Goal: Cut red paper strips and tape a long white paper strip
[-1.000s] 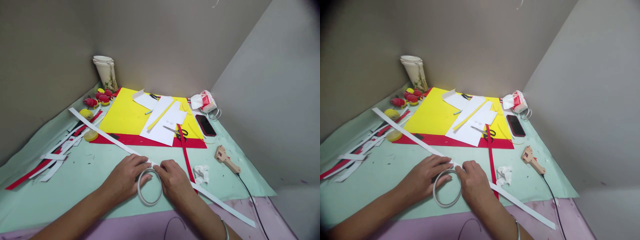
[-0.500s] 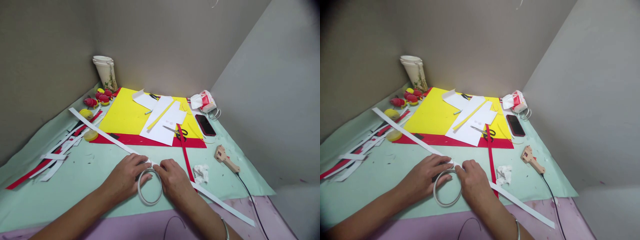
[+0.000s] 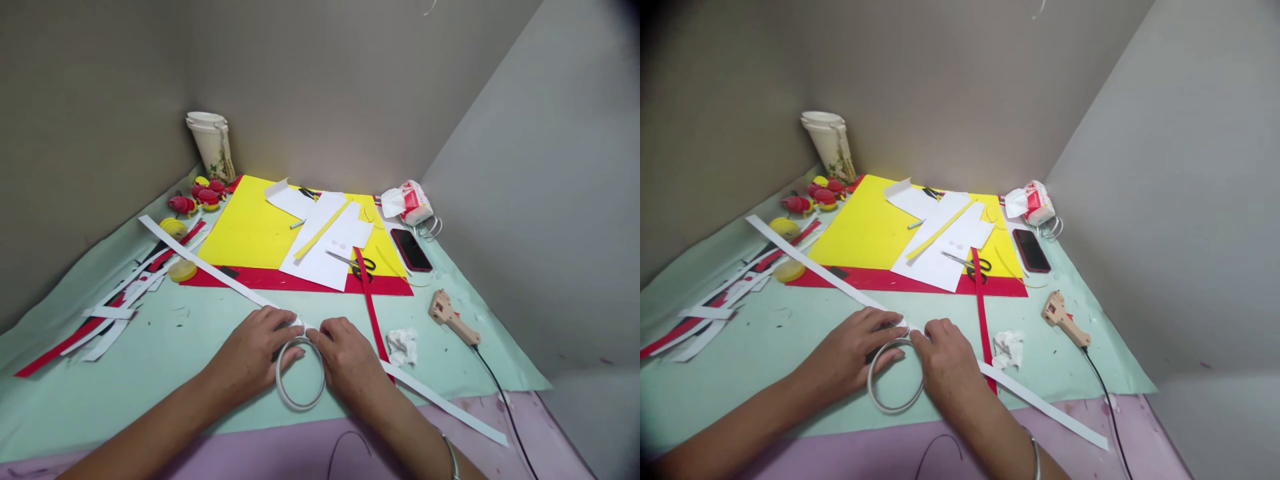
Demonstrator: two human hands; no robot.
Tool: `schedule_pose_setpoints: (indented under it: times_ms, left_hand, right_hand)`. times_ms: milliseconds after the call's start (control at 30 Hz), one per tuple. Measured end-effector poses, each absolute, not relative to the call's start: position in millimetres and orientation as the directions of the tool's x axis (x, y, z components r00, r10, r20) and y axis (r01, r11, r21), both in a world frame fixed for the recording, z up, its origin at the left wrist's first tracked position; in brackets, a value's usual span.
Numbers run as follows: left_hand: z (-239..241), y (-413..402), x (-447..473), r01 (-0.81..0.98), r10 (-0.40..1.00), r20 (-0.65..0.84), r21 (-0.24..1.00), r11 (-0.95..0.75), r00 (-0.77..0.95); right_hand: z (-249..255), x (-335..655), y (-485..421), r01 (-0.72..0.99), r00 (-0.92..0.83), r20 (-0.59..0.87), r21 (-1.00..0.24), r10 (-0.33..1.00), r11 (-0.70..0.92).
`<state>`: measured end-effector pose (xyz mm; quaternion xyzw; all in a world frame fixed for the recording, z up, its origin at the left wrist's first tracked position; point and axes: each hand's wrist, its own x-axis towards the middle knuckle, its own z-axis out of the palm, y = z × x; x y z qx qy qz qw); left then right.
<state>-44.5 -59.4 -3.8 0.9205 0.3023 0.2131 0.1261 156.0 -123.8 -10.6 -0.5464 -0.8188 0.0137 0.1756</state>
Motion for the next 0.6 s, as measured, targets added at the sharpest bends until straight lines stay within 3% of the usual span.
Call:
schedule_pose_setpoints:
  times_ms: [600]
  left_hand:
    - [-5.9, -58.8, -44.6, 0.489, 0.599, 0.334, 0.361, -0.794, 0.728]
  right_hand:
    - [-13.3, 155.2, -124.7, 0.887, -0.341, 0.276, -0.223, 0.899, 0.405]
